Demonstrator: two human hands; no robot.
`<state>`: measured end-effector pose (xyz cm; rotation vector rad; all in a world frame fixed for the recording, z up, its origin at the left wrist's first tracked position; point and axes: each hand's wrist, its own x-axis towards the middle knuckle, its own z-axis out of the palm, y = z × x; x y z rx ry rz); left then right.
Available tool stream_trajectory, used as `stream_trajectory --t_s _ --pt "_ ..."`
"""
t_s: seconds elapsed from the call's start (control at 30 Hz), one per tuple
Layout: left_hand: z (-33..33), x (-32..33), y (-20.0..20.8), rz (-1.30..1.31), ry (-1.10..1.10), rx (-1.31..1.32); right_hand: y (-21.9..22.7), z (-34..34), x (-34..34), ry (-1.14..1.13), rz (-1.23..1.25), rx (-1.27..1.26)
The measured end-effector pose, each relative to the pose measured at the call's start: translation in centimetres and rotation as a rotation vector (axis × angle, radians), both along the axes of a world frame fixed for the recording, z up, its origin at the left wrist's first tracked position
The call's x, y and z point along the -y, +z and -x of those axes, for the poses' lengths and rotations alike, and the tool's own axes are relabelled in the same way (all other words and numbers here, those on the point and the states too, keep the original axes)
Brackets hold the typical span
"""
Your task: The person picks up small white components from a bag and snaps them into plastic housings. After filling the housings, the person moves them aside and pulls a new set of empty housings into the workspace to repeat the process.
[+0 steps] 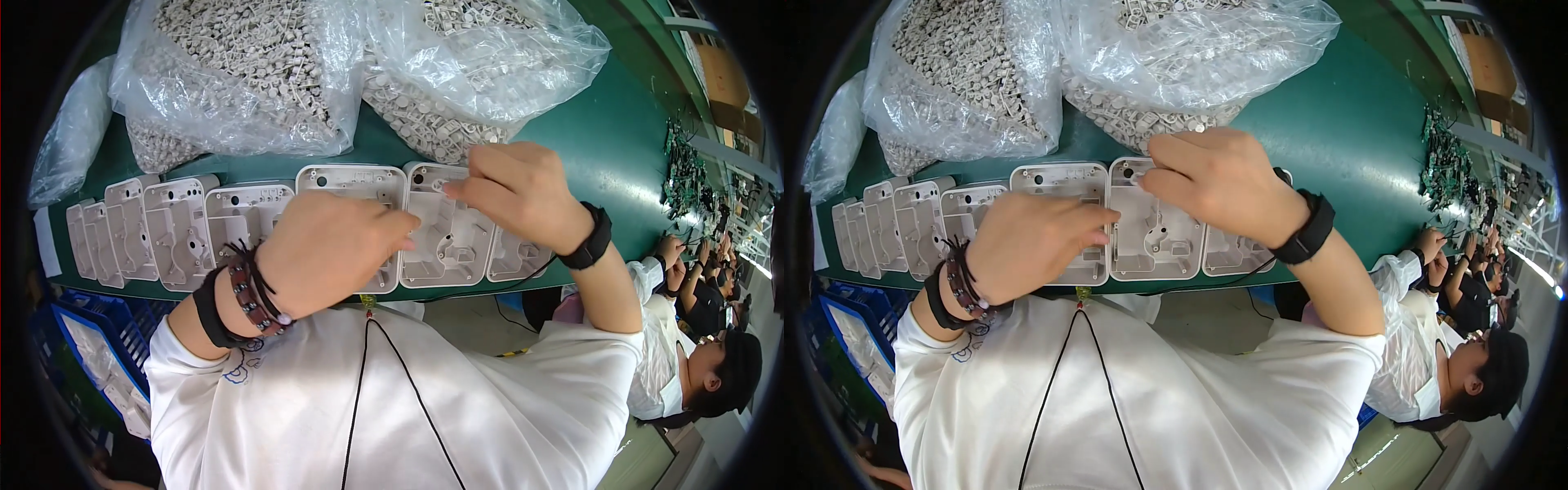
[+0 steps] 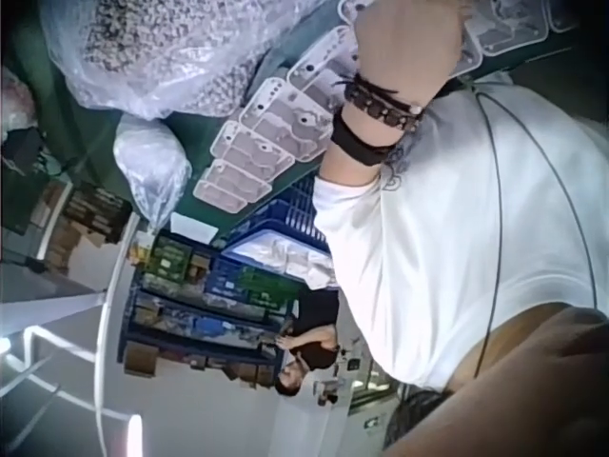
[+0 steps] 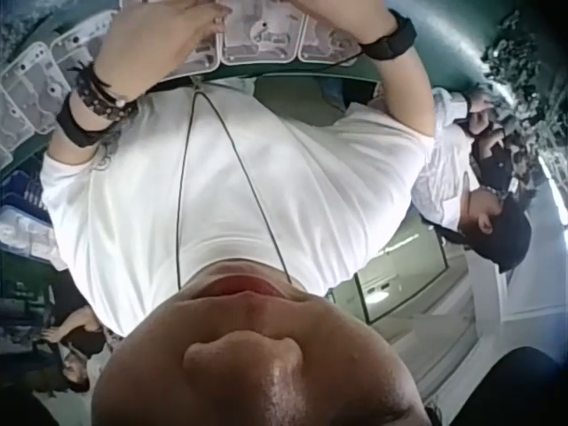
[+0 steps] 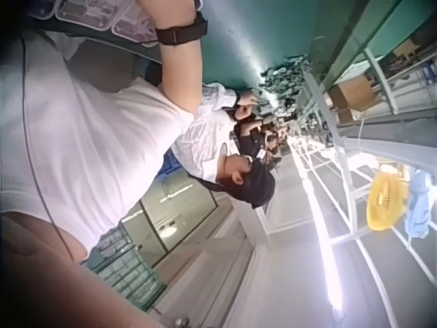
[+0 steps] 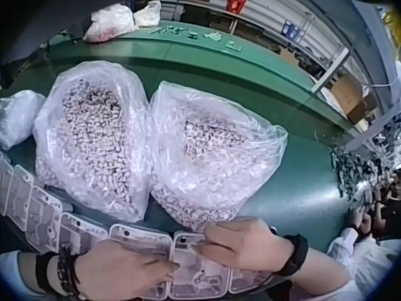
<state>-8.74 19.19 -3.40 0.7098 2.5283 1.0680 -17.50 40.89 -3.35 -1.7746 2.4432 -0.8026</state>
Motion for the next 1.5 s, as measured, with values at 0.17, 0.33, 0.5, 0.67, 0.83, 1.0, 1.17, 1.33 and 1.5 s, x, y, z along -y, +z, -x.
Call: stream_trajectory --t_s 0.17,0.33,0.5,0.67,0.83,1.0,1.17,1.33,1.5 --pt "-0.7 -0.1 -0.4 0.212 -0.105 -0.101 -1.6 1.0 1.0 0.138 -0.173 -0.108" --pt "-0.8 0.0 -0.3 0.236 -0.117 -0.088 -2.1 1.3 2.3 0.154 -0.227 -0.108" --pt "-1.0 0.0 -0.3 0.253 -0.127 -0.106 -0.9 0.6 1.7 0.131 -0.334 -0.084" --pt "-0.5 0.5 0.7 0.017 0.03 -0.121 2.6 1.2 1.1 -0.03 -0.254 0.366" --pt "1.0 1.3 3.7 -0.222 0.295 0.017 4.6 -3.0 2.9 -0.375 0.114 1.423" --pt "0.5 1.9 3.0 -0.266 0.237 0.096 5.2 -4.5 5.4 -0.486 0.149 1.701" --pt "0.6 0.4 2.9 -0.4 0.349 -0.211 6.1 -4.3 5.1 -0.332 0.356 1.796" --pt "1.1 2.3 4.1 -0.343 0.418 -0.17 6.0 -3.2 6.2 -0.487 0.338 1.142" --pt "1.0 3.8 3.3 -0.733 0.216 0.303 5.5 -2.6 5.7 -0.01 0.269 0.196"
